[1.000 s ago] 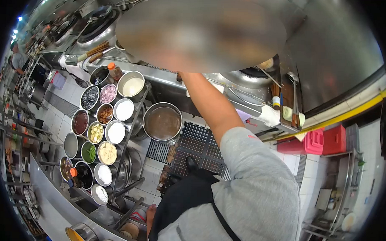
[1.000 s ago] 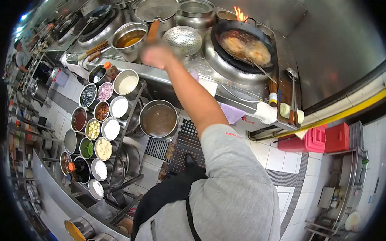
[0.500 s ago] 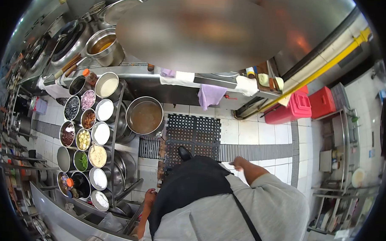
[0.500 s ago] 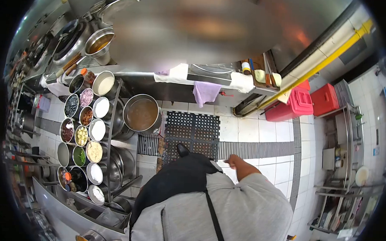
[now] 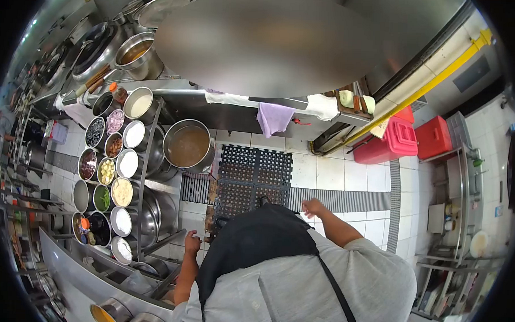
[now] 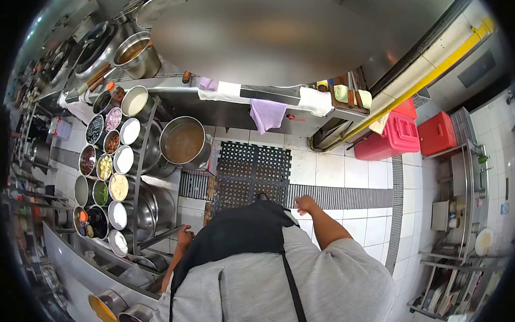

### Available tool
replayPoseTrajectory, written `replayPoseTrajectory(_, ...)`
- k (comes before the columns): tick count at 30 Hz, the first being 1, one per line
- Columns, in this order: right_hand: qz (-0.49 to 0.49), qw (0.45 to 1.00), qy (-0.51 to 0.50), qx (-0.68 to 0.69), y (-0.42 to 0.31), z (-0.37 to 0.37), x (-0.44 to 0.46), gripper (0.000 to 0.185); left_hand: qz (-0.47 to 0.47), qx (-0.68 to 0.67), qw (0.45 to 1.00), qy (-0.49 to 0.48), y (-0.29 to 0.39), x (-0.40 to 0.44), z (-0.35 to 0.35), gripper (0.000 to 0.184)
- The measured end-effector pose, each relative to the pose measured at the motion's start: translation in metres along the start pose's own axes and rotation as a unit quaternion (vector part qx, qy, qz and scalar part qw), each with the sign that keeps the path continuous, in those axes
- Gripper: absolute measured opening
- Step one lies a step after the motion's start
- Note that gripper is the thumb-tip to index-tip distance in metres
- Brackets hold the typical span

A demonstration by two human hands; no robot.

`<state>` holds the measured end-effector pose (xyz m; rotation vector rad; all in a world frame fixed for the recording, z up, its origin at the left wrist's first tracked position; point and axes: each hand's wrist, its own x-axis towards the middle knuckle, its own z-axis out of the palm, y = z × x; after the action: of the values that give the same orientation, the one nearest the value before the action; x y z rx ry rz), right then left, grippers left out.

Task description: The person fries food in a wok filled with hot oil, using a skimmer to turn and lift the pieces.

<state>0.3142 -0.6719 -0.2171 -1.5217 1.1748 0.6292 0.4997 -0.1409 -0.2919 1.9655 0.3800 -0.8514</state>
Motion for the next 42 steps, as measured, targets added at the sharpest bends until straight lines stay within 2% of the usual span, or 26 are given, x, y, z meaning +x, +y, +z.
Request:
replayPoseTrajectory(3, -0.110, 0.992, -0.048, -0.040, -0.025, -0.009, 0.031, 0.015, 0.009, 0.005, 1.000, 0.020, 0.005, -0.037, 0.019, 0.034)
replayPoseTrajectory(6, -0.130, 0.988, -0.071, -0.041, -0.055, -0.026, 0.031, 0.015, 0.048, 0.046, 0.997, 0.025, 0.002, -0.077, 0.043, 0.034)
replayPoseTrajectory(7, -0.126, 0.988, -0.077, -0.047, -0.058, -0.033, 0.033, 0.015, 0.059, 0.052, 0.997, 0.027, 0.000, -0.092, 0.052, 0.034)
replayPoseTrajectory(8, -0.121, 0.988, -0.082, -0.054, -0.059, -0.041, 0.035, 0.015, 0.117, 0.108, 0.986, 0.050, -0.055, -0.074, 0.061, 0.035)
replayPoseTrajectory(10, -0.097, 0.988, -0.089, -0.076, -0.044, -0.057, 0.054, 0.015, -0.032, 0.100, 0.994, 0.028, 0.014, -0.139, 0.073, 0.035)
replayPoseTrajectory(11, -0.078, 0.990, -0.090, -0.079, -0.035, -0.063, 0.059, 0.015, -0.058, 0.038, 0.996, 0.049, 0.003, -0.145, 0.081, 0.034)
replayPoseTrajectory(12, -0.064, 0.988, -0.095, -0.105, -0.026, -0.071, 0.066, 0.014, -0.063, 0.032, 0.996, 0.053, -0.012, -0.146, 0.087, 0.034)
replayPoseTrajectory(14, -0.034, 0.977, -0.120, -0.175, -0.016, -0.084, 0.072, 0.016, -0.031, 0.194, 0.971, 0.136, -0.061, -0.135, 0.096, 0.034)
replayPoseTrajectory(15, -0.009, 0.973, -0.132, -0.189, -0.005, -0.089, 0.082, 0.018, 0.037, 0.189, 0.965, 0.181, -0.077, -0.136, 0.100, 0.035)
replayPoseTrajectory(16, 0.014, 0.979, -0.101, -0.179, -0.007, -0.091, 0.075, 0.021, 0.026, 0.187, 0.965, 0.182, -0.078, -0.144, 0.103, 0.035)
replayPoseTrajectory(17, 0.014, 0.978, -0.100, -0.185, -0.012, -0.092, 0.068, 0.022, -0.022, 0.040, 0.986, 0.158, -0.075, -0.143, 0.103, 0.035)
replayPoseTrajectory(18, 0.010, 0.977, -0.096, -0.188, -0.015, -0.094, 0.070, 0.023, -0.064, -0.108, 0.983, 0.132, -0.072, -0.139, 0.102, 0.035)
replayPoseTrajectory(19, 0.013, 0.971, -0.112, -0.209, -0.023, -0.093, 0.074, 0.030, -0.063, -0.108, 0.983, 0.136, -0.070, -0.139, 0.099, 0.035)
replayPoseTrajectory(21, -0.050, 0.975, -0.113, -0.184, -0.034, -0.092, 0.073, 0.043, -0.050, -0.244, 0.963, 0.099, -0.064, -0.136, 0.091, 0.036)
replayPoseTrajectory(22, -0.065, 0.979, -0.092, -0.172, -0.041, -0.088, 0.069, 0.048, -0.038, -0.171, 0.981, 0.079, -0.061, -0.138, 0.083, 0.034)
replayPoseTrajectory(24, -0.095, 0.979, -0.050, -0.173, -0.054, -0.077, 0.055, 0.061, 0.057, -0.102, 0.988, 0.103, -0.069, -0.123, 0.059, 0.034)
replayPoseTrajectory(25, -0.091, 0.979, -0.038, -0.176, -0.059, -0.072, 0.047, 0.065, 0.053, 0.007, 0.990, 0.128, -0.003, -0.158, 0.048, 0.037)
replayPoseTrajectory(26, -0.083, 0.981, -0.033, -0.170, -0.065, -0.065, 0.036, 0.069, 0.078, 0.006, 0.985, 0.155, -0.007, -0.155, 0.036, 0.038)
replayPoseTrajectory(27, -0.090, 0.980, -0.051, -0.173, -0.062, -0.059, 0.034, 0.068, 0.103, 0.004, 0.978, 0.182, -0.010, -0.150, 0.018, 0.040)
replayPoseTrajectory(29, -0.089, 0.977, -0.074, -0.176, -0.054, -0.046, 0.025, 0.061, 0.228, 0.081, 0.915, 0.323, -0.005, -0.152, -0.011, 0.040)
replayPoseTrajectory(34, -0.065, 0.970, -0.117, -0.202, -0.013, -0.033, 0.039, 0.042, 0.185, 0.219, 0.839, 0.463, 0.046, -0.214, -0.074, 0.042)
replayPoseTrajectory(35, -0.051, 0.982, -0.090, -0.160, -0.004, -0.032, 0.037, 0.036, 0.180, 0.227, 0.828, 0.480, 0.044, -0.222, -0.084, 0.041)
replayPoseTrajectory(37, -0.072, 0.964, -0.146, -0.210, 0.005, -0.038, 0.041, 0.022, 0.156, 0.243, 0.808, 0.513, 0.043, -0.238, -0.096, 0.041)
replayPoseTrajectory(38, -0.066, 0.964, -0.138, -0.216, 0.009, -0.039, 0.044, 0.020, 0.154, 0.240, 0.809, 0.514, 0.041, -0.245, -0.098, 0.041)
replayPoseTrajectory(40, -0.069, 0.967, -0.127, -0.210, 0.007, -0.043, 0.045, 0.021, 0.066, 0.251, 0.786, 0.562, 0.033, -0.255, -0.102, 0.042)
replayPoseTrajectory(42, -0.042, 0.982, -0.099, -0.153, -0.008, -0.040, 0.029, 0.027, 0.053, 0.252, 0.791, 0.555, 0.008, -0.254, -0.108, 0.044)
